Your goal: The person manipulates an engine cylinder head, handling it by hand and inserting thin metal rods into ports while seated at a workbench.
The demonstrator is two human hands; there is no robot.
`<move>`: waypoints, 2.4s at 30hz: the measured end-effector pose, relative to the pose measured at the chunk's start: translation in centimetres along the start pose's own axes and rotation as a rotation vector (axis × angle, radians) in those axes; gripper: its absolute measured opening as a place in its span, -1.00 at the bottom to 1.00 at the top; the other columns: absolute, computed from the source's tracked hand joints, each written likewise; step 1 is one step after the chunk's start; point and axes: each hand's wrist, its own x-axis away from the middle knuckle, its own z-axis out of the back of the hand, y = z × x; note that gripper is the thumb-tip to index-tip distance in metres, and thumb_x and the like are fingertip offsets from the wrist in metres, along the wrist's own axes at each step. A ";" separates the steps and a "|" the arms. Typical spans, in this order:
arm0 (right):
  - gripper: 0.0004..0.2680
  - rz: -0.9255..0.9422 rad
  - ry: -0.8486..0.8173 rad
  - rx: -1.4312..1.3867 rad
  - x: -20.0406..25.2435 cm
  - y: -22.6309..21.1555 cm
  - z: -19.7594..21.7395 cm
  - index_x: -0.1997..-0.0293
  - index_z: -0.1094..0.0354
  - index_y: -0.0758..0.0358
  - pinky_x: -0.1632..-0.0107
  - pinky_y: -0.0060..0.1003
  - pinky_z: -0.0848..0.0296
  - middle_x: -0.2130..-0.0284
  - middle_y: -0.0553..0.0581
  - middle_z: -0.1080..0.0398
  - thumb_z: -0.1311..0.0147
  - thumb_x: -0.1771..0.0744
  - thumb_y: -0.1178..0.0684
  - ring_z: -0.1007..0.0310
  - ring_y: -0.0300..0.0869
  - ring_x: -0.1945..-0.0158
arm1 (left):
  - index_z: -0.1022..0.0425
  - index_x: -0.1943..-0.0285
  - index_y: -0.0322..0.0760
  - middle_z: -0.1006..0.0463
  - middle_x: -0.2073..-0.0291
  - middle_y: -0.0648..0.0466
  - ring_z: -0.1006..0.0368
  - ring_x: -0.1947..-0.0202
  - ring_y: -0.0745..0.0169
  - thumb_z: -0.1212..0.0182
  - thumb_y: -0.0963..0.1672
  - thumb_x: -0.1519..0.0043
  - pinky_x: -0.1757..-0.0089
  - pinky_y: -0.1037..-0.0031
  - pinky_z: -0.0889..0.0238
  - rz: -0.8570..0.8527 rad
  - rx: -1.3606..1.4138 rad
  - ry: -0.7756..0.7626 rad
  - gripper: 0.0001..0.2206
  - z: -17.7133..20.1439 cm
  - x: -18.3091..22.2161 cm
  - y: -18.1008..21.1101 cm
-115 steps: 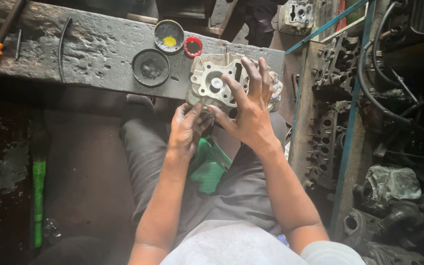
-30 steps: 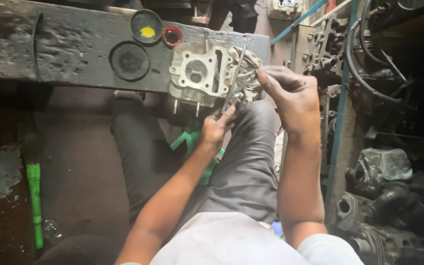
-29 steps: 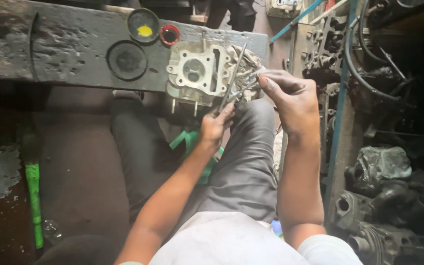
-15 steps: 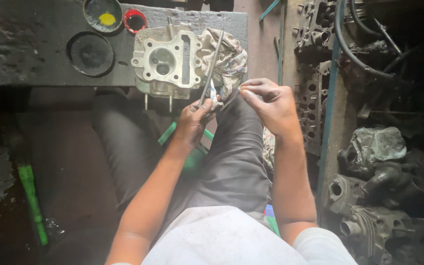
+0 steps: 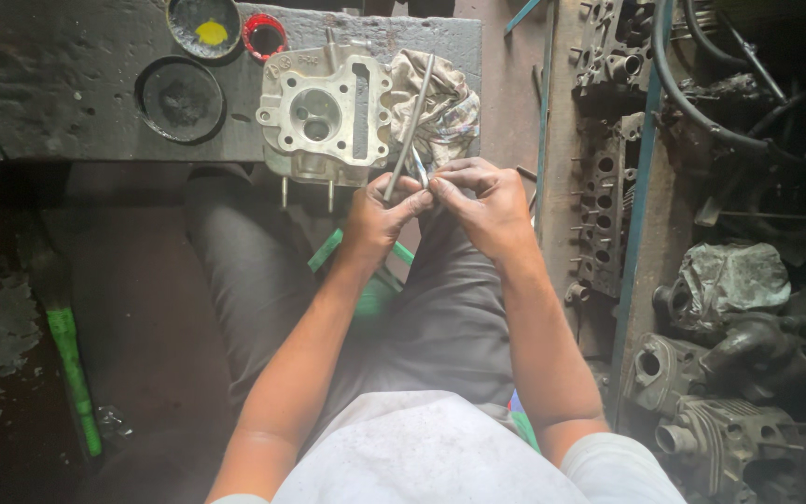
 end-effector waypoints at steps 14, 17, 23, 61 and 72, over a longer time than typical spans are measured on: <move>-0.88 0.069 0.064 0.098 0.5 -0.8 -0.7 0.13 -0.59 0.37 0.03 -0.34 -0.46 0.19 0.18 -0.58 -0.26 -0.31 0.17 -0.53 -0.21 0.10 | -0.67 0.14 -0.42 -0.52 0.43 0.12 -0.33 0.41 0.43 -0.44 -0.18 -0.25 0.33 0.56 -0.16 0.020 -0.153 0.044 -0.87 -0.1 0.0 0.1; -0.89 -0.002 0.167 0.002 0.4 -1.5 0.7 0.14 -0.59 0.35 0.04 -0.36 -0.49 0.17 0.14 -0.58 -0.26 -0.32 0.16 -0.55 -0.24 0.12 | -0.62 0.18 -0.37 -0.66 0.35 0.13 -0.53 0.32 0.48 -0.43 -0.17 -0.17 0.21 0.61 -0.38 -0.033 -0.021 0.020 -0.85 0.0 -0.2 -0.6; -0.88 0.007 0.380 -0.152 0.0 -1.9 4.2 0.11 -0.58 0.38 0.11 -0.43 -0.43 0.13 0.13 -0.56 -0.30 -0.34 0.16 -0.46 -0.31 0.19 | -0.66 0.06 -0.43 -0.67 0.29 0.05 -0.50 0.27 0.29 -0.52 -0.13 -0.12 0.17 0.45 -0.36 0.240 -0.350 0.261 -0.71 0.8 -0.4 -2.1; -0.92 0.261 0.480 -0.073 0.3 -6.7 1.3 0.06 -0.55 0.44 0.00 -0.43 -0.44 0.03 0.15 -0.53 -0.26 -0.38 0.26 -0.49 -0.28 0.03 | -0.52 -0.13 -0.32 -0.64 0.10 0.07 -0.52 0.15 0.36 -0.50 -0.10 -0.06 0.09 0.49 -0.33 0.088 -0.200 0.161 -0.54 1.4 -0.8 -4.4; -0.89 0.599 0.296 0.112 -0.2 -12.4 -5.5 -0.02 -0.53 0.39 -0.15 -0.35 -0.50 -0.02 0.22 -0.48 -0.27 -0.40 0.29 -0.49 -0.13 -0.09 | -0.33 -0.20 -0.39 -0.54 0.11 0.00 -0.47 0.08 0.15 -0.09 0.01 -0.30 0.01 0.27 -0.31 -0.033 0.697 0.396 -0.57 8.7 4.6 2.4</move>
